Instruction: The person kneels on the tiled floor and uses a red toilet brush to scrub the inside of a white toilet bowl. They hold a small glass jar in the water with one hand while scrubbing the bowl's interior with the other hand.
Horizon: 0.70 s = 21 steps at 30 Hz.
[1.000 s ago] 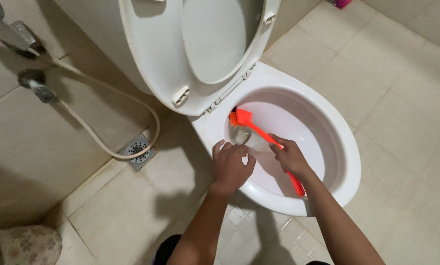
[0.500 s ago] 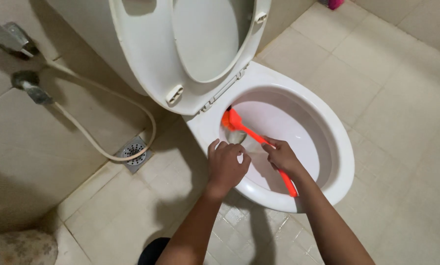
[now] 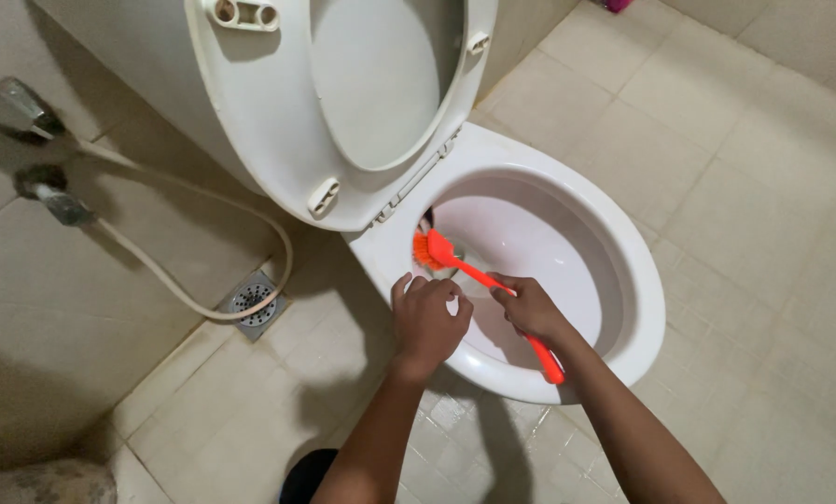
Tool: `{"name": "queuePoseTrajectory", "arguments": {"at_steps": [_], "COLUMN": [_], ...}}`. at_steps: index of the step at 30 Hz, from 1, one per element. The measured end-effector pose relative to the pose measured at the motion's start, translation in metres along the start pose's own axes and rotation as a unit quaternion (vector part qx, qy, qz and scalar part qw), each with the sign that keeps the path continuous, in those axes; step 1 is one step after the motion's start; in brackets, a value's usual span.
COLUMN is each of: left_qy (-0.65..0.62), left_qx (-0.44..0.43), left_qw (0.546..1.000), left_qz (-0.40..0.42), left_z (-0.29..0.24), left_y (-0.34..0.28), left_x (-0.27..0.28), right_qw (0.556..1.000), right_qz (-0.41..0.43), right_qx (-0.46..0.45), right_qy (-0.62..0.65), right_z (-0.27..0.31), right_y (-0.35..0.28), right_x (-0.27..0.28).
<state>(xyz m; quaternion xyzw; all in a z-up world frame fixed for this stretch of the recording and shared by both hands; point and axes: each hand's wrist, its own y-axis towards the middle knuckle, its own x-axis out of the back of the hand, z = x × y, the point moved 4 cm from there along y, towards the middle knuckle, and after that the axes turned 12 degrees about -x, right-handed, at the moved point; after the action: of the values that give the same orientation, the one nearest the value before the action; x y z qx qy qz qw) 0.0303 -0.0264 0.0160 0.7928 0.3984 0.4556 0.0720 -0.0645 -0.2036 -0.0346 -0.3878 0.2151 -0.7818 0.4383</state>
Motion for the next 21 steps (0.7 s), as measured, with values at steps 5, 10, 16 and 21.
{"name": "queuePoseTrajectory", "arguments": {"at_steps": [5,10,16,21], "left_qy": [-0.013,-0.009,-0.006,0.026], "left_qx": [0.016,0.015,0.029,0.01], "left_qw": [1.0,0.999,0.999,0.999], "left_qz": [0.019,0.032,0.037,0.031], "left_z": [0.0,0.001,-0.005,-0.001], "left_y": [0.001,-0.003,0.004,0.002], "left_x": [0.001,-0.001,0.008,0.004], "right_qw": [1.0,0.996,0.95,0.897], "right_qz": [-0.021,-0.037,-0.078,-0.087], "right_qx": [0.006,-0.006,0.039,0.044], "right_qy": [-0.022,-0.075,-0.301,-0.431], "right_z": [0.028,-0.015,-0.009,0.01], "right_y": [-0.015,-0.009,-0.069,-0.085], "right_x": [0.001,-0.001,0.01,0.035]}}
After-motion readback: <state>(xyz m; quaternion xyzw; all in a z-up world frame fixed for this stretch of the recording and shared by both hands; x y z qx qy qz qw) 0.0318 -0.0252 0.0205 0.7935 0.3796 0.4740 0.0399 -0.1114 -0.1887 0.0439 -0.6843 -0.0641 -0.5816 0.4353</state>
